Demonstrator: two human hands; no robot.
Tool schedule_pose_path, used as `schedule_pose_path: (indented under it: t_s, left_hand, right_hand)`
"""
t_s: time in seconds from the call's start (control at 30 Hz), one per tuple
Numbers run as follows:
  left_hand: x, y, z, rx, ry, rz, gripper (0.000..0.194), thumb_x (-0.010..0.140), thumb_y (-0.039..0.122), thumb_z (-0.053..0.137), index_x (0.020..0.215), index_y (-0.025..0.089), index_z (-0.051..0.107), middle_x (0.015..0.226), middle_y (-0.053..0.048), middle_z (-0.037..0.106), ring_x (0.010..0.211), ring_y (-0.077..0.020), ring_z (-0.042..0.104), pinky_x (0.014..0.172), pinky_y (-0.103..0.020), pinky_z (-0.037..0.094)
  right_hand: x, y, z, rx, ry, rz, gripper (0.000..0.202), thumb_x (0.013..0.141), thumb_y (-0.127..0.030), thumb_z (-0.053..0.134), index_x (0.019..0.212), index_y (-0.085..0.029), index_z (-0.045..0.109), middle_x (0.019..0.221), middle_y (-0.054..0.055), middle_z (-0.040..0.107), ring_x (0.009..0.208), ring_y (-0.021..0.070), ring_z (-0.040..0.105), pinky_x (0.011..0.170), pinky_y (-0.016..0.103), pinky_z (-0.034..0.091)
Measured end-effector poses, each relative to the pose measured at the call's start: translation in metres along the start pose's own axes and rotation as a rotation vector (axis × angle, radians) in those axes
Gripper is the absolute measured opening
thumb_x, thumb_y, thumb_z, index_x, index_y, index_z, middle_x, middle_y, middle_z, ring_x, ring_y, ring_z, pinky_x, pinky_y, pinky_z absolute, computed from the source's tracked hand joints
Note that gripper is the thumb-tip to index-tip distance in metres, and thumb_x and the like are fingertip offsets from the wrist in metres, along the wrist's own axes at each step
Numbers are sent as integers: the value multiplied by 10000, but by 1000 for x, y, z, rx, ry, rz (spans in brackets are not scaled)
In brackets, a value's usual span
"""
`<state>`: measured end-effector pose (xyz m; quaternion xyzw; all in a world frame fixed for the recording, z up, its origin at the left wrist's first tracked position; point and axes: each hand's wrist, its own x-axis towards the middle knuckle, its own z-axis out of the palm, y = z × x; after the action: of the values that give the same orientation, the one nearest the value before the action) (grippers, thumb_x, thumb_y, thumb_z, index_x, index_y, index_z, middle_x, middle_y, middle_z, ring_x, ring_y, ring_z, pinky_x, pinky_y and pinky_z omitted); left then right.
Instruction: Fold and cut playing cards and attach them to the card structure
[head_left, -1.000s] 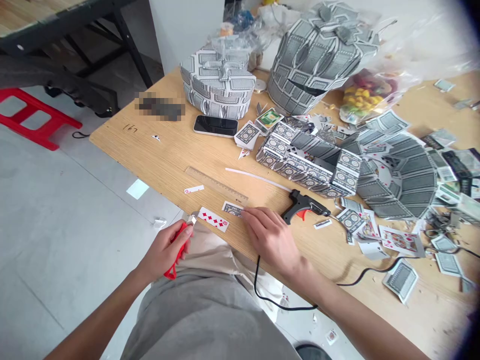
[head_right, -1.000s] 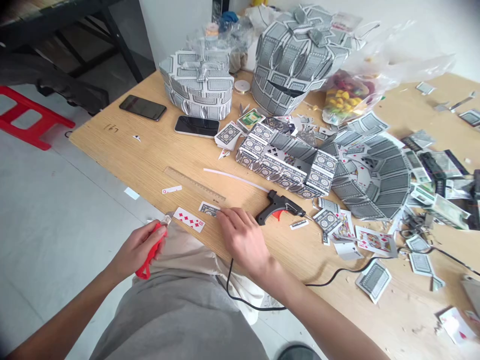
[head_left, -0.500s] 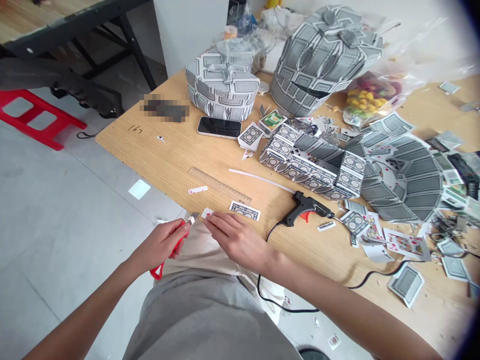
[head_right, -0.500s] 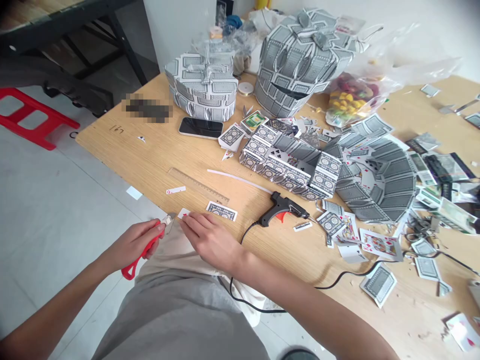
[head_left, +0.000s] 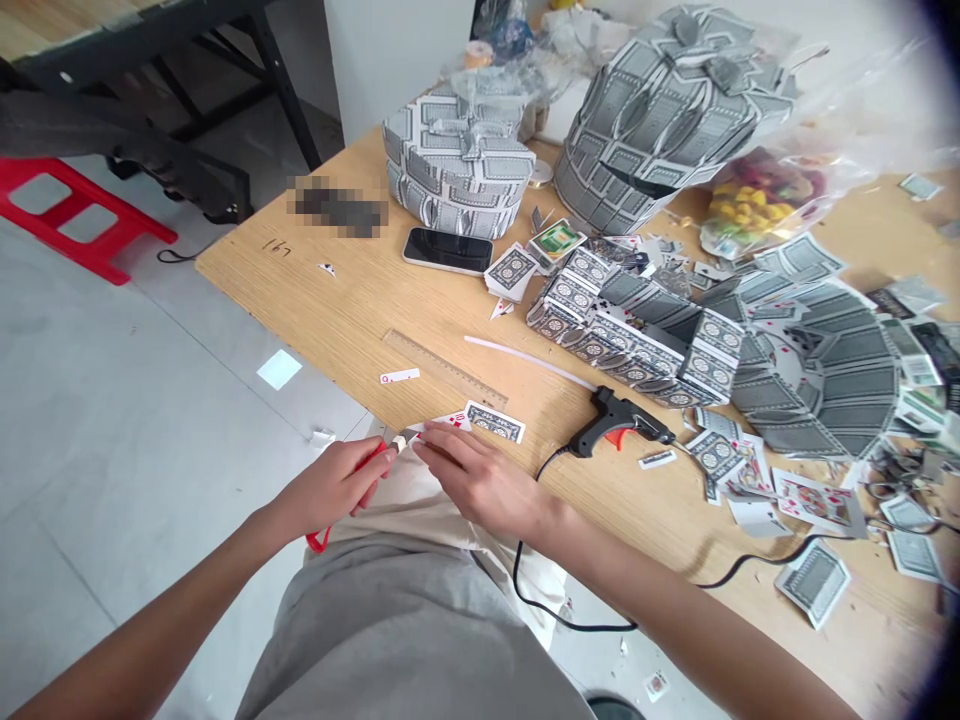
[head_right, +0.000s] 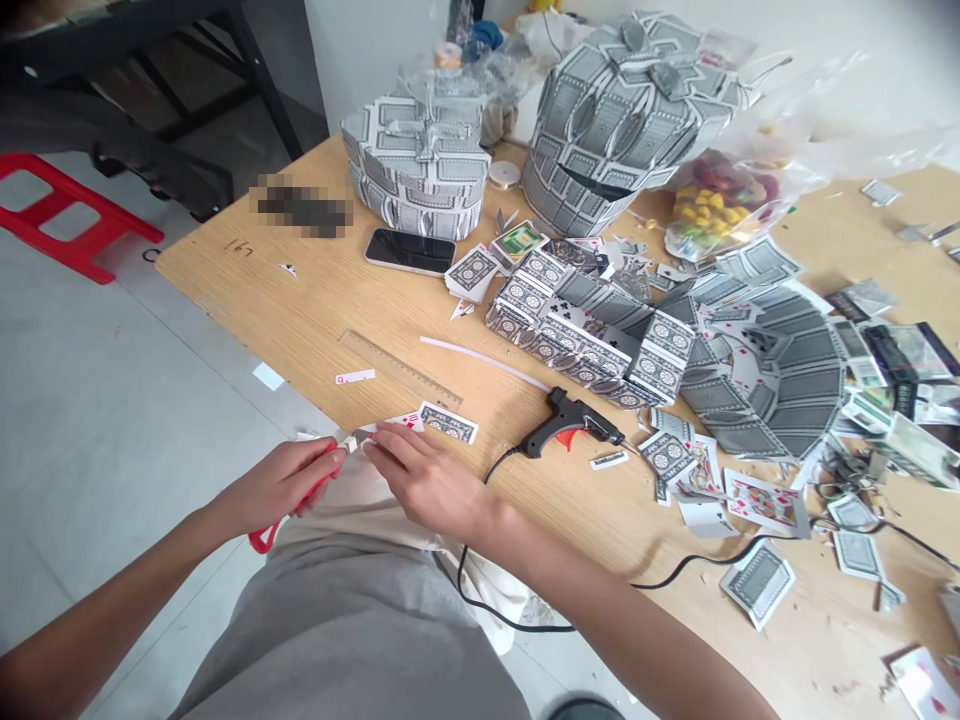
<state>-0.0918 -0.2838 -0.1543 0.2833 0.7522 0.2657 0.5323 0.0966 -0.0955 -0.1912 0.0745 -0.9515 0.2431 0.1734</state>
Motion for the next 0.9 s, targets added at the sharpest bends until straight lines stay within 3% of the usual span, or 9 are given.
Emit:
schedule_pose_path:
  t_s: [0.23, 0.6, 0.9]
  left_hand:
    - [-3, -2, 4, -9, 8, -12, 520, 1104, 677, 447, 835, 241, 540, 581, 43, 572, 538, -161, 540, 568, -290, 472]
    - [-7, 0, 7, -52, 33, -28, 489, 1119, 631, 435, 829, 245, 512, 571, 46, 569, 509, -158, 511, 544, -292, 449]
    - [-7, -4, 5, -32, 14, -35, 498, 1122, 632, 434, 812, 246, 487, 525, 59, 543, 478, -150, 490, 535, -285, 424]
  right_hand:
    - [0, 0, -5, -34, 32, 14, 341, 1119, -149, 562, 1420, -98, 711, 1443, 148, 774, 1390, 304, 698, 1158, 441, 602]
    - [-1, -4, -2, -35, -15, 10, 439, 1092, -79, 510, 1508, -49, 650, 1559, 185, 696, 1387, 302, 667, 1163, 479, 561]
    - [-3, -5, -3, -11, -36, 44, 452, 1105, -94, 507, 1535, -87, 647, 1588, 157, 676, 1409, 295, 666, 1166, 476, 575]
